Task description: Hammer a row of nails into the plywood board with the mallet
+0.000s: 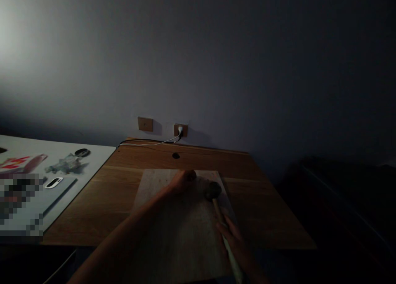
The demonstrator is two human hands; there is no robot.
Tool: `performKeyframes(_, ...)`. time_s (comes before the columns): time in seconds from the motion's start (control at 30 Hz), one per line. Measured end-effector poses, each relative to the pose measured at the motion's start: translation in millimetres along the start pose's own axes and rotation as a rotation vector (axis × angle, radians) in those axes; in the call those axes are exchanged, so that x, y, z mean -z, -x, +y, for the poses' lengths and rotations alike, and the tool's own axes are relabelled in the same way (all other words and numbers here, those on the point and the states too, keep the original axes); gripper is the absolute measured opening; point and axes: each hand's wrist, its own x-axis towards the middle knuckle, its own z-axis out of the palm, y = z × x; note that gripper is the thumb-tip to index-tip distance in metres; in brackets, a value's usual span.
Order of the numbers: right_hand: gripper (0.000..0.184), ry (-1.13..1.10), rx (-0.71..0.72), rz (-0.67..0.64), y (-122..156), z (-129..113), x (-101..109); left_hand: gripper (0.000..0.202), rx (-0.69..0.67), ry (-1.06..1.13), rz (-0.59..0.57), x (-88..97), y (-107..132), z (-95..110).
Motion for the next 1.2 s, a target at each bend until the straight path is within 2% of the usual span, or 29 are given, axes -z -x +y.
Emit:
performKeyframes(0.1, 0.081, -0.012, 0.035, 0.000, -0.4, 1.2, -1.0, 0.020, -0.007, -0.020, 0.025, -1.1, 2.1, -4.0)
performKeyframes(0.2, 0.077, -0.016, 0.050, 0.065, -1.4, 3.3, -2.2, 0.017, 0.002, -0.036, 0.012, 3.6, 2.1, -5.0)
performKeyframes(0.33, 0.073, -0.031, 0.089, 0.012, -0.5, 2.4, -3.3, 0.018, -0.002, -0.032, -0.023, 7.7, 3.2, -5.1)
performKeyframes(0.47, 0.072, -0.022, 0.056, 0.034, 2.6, 0.0, -4.3, 0.017, -0.022, -0.061, -0.033, 8.0, 6.5, -2.3)
performKeyframes(0.7, 0.072, -0.013, 0.015, -0.002, 5.9, -7.8, -3.9, 0.016, -0.065, -0.099, -0.011, 8.2, 8.2, 1.6)
performKeyframes(0.87, 0.070, -0.017, 0.109, 0.062, 8.6, -14.8, -10.5, 0.019, -0.072, -0.076, -0.009, 6.8, 7.0, -4.5)
performKeyframes(0.97, 0.064, -0.020, 0.137, -0.017, 6.7, -24.3, -18.8, 0.027, -0.054, -0.032, -0.021, 5.9, 6.8, -7.0)
performKeyframes(1.07, 0.049, -0.027, 0.143, -0.113, 1.1, -38.6, -29.9, 0.036, -0.027, -0.010, -0.023, 5.0, 6.8, -7.9)
performKeyframes(1.2, 0.040, -0.031, 0.193, -0.181, -6.5, -57.7, -45.5, 0.035, -0.029, 0.019, -0.014, 4.4, 7.4, -8.1)
